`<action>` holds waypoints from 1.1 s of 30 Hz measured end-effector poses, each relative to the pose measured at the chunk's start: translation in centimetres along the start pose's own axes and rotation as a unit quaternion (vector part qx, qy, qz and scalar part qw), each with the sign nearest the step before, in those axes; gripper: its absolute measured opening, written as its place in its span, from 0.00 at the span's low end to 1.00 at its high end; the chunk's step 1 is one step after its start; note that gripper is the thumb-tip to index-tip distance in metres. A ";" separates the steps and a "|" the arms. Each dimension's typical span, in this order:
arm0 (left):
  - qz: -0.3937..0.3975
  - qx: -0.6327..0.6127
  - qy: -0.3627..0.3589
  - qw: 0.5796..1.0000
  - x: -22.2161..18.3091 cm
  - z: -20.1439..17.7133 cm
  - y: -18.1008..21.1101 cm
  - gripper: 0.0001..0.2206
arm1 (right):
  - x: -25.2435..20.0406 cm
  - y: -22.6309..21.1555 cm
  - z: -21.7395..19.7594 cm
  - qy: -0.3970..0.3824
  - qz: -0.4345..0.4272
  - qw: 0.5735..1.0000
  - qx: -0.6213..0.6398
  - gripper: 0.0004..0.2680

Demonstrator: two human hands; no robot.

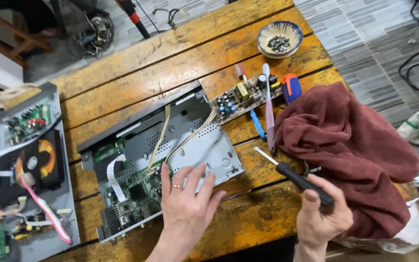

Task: Unscrewing and cleaning a circuit board from an electronic device using a screwdriver and a toothbrush

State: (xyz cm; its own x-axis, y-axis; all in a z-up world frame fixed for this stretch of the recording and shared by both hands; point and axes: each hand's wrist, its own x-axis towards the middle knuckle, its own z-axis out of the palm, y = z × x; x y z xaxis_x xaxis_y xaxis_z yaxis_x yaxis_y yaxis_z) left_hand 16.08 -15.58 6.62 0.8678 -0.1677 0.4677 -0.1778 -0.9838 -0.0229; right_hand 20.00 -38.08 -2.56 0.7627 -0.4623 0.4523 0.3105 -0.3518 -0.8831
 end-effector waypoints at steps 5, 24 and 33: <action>-0.023 -0.092 -0.039 0.995 0.3 1.2 -0.6 0.09 | 0.0 0.1 -0.2 -0.077 0.015 0.996 0.052 0.16; -0.053 -0.118 -0.104 0.986 -3.9 -2.4 -0.5 0.12 | 0.5 0.6 -1.8 -0.125 0.027 0.989 0.070 0.14; -0.024 -0.140 -0.161 0.977 -2.0 -3.0 -1.9 0.19 | 0.6 0.6 -1.8 -0.149 0.033 0.987 0.050 0.13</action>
State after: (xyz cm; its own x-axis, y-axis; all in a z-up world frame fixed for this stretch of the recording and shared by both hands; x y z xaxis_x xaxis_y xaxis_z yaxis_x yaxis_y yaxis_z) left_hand 13.28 -13.13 8.37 0.9712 -0.1765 0.1600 -0.2134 -0.9429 0.2556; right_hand 19.57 -40.05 -2.59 0.9113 -0.2171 0.3498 0.2976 -0.2395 -0.9241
